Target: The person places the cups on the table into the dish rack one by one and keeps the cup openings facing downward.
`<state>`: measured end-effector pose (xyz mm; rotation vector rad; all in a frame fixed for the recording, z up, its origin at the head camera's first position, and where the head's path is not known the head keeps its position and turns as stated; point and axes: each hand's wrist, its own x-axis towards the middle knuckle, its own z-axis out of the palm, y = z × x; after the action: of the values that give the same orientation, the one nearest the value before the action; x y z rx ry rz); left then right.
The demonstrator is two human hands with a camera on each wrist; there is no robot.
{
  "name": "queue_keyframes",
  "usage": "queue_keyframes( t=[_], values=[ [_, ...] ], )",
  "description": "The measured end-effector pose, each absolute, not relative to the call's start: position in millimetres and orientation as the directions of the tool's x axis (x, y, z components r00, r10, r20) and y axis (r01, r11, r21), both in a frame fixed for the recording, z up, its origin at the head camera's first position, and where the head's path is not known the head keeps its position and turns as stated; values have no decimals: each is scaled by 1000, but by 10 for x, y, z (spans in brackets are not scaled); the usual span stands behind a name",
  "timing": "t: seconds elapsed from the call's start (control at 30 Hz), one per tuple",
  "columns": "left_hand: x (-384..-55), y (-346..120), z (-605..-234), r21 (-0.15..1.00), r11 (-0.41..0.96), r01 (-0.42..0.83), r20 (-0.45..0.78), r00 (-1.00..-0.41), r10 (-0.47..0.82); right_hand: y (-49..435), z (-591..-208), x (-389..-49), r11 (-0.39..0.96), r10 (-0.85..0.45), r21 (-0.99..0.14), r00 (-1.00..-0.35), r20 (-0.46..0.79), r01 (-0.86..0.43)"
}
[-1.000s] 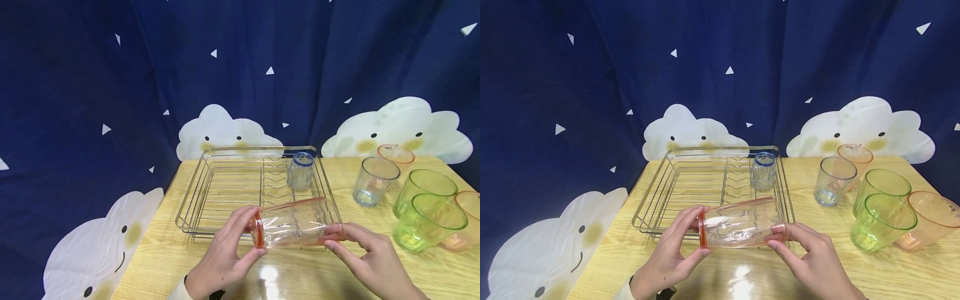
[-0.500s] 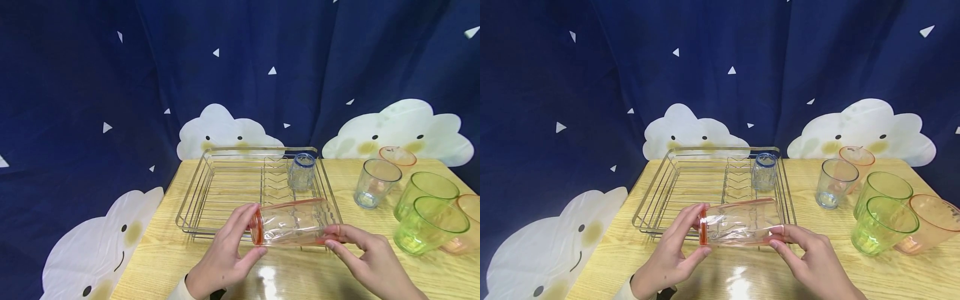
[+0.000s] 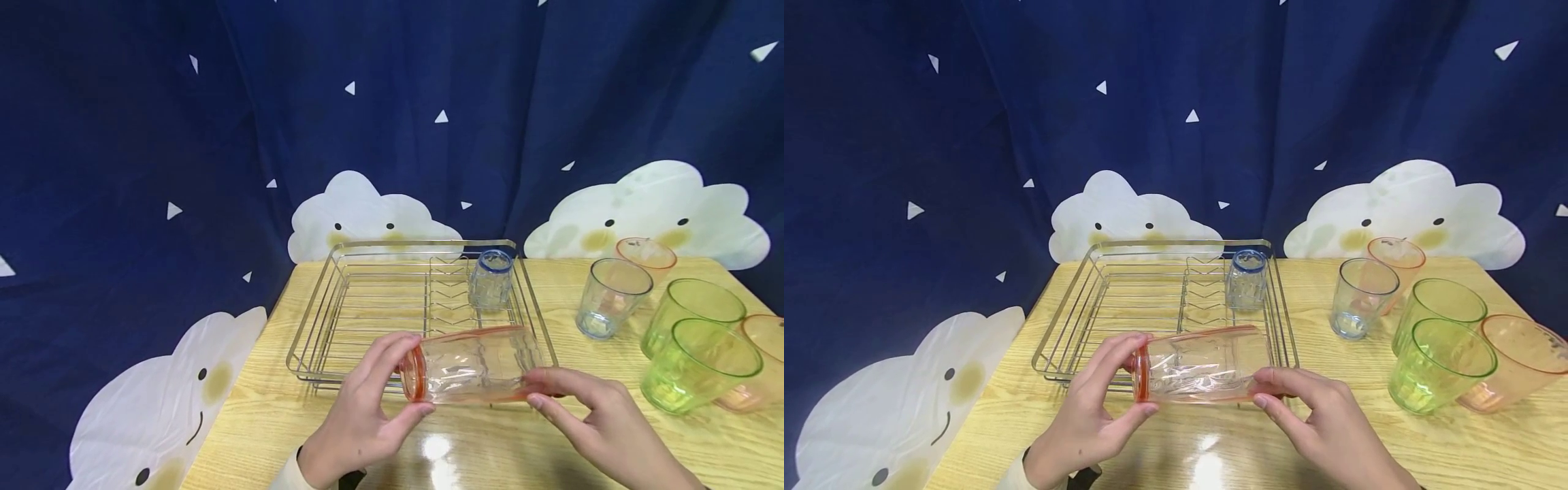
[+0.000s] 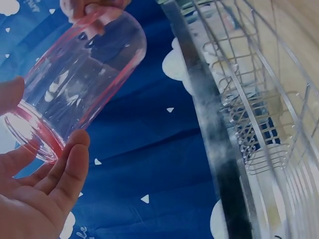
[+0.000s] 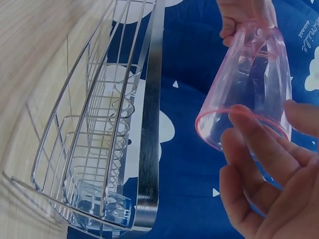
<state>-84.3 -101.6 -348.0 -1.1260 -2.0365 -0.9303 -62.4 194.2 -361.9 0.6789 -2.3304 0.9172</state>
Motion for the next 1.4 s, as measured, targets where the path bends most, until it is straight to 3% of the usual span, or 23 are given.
queue_keyframes(
  t=[0.13,0.33,0.67,1.4],
  values=[
    [-861,-1026,-3407,267,365,892,799,-417,433,1961,-3628,-620,642,-277,-439,-724,632,-629],
    [-904,-1117,-3302,265,405,875,809,-430,401,1995,-3606,-606,618,-320,-437,-717,619,-653],
    [-972,-1342,-3169,323,653,685,695,-640,327,2045,-3621,-599,621,-308,-451,-729,612,-641],
    [-1242,-1537,-3150,347,752,560,623,-737,262,2102,-3540,-595,679,-315,-399,-735,600,-616]
  ],
)
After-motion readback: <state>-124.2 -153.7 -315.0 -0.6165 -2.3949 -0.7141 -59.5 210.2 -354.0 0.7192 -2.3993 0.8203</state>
